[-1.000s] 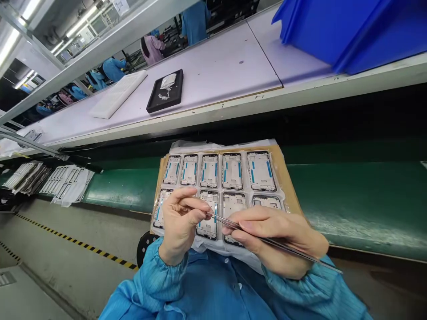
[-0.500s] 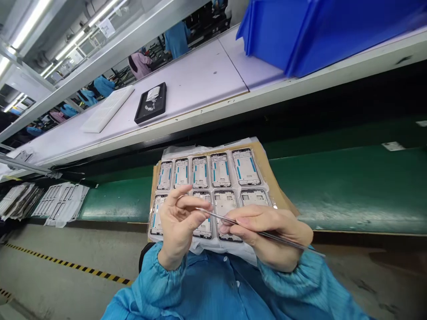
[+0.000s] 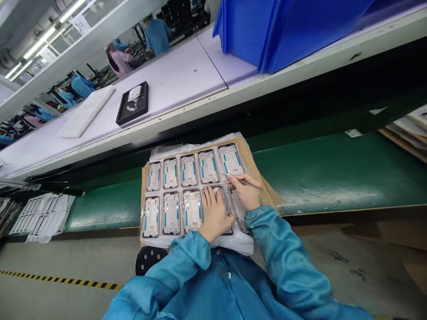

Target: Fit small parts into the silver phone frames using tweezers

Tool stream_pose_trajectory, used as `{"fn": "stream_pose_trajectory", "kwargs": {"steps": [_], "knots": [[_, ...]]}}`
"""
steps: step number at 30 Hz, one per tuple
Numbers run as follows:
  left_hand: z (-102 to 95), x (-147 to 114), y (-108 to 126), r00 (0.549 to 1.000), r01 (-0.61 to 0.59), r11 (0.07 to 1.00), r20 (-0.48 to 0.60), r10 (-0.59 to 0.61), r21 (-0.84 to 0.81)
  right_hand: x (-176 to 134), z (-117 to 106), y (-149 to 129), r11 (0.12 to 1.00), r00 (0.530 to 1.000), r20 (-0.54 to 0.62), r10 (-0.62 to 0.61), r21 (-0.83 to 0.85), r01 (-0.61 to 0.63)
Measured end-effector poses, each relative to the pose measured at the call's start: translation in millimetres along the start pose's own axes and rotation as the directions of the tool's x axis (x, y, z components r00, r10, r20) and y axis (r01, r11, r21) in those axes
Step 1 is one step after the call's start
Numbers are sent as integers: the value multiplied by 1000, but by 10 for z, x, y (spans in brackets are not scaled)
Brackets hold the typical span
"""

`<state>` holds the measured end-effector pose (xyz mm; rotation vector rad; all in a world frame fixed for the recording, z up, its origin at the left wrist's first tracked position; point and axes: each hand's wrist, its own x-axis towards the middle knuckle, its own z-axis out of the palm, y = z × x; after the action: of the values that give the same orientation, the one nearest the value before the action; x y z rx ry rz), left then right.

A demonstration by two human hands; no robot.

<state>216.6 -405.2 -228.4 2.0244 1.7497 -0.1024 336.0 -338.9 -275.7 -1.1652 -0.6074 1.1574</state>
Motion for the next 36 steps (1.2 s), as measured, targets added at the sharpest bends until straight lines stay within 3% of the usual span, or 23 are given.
{"fn": "stream_pose_trajectory", "kwargs": {"steps": [7, 13, 16, 19, 21, 24, 26, 29, 31, 36], "knots": [[-134, -29, 80, 996, 91, 995, -8, -92, -49, 30, 0, 113, 1000, 1000, -1, -1, -9, 1], [-405, -240, -435, 988, 2, 982, -150, -30, -188, 61, -12, 144, 1000, 999, 36, -9, 2, 9], [-261, -241, -611, 962, -52, 951, -272, -35, -306, 86, 10, 135, 1000, 998, 59, -1, 9, 1], [23, -192, -569, 943, -106, 914, -331, -32, -391, 89, 26, 116, 1000, 998, 63, -6, 4, 5], [145, -163, -519, 933, -176, 920, -359, 42, -351, 77, 24, 94, 1000, 998, 61, -5, -4, 5], [126, -122, -547, 904, -211, 958, -411, 115, -196, 59, 12, 56, 999, 992, 128, 0, -31, 4], [43, -76, -624, 910, -157, 981, -402, 99, -115, 68, 8, 40, 997, 955, 295, 26, -78, -3], [-22, 12, -735, 934, -132, 991, -339, 114, -31, 122, 14, 50, 984, 821, 563, 99, -181, 6], [-2, 54, -777, 935, -139, 990, -331, 129, -7, 169, 24, 77, 973, 768, 630, 114, -228, 43], [62, 63, -792, 925, -140, 990, -358, 123, -22, 227, 36, 167, 952, 745, 665, 60, -262, 157]]}}
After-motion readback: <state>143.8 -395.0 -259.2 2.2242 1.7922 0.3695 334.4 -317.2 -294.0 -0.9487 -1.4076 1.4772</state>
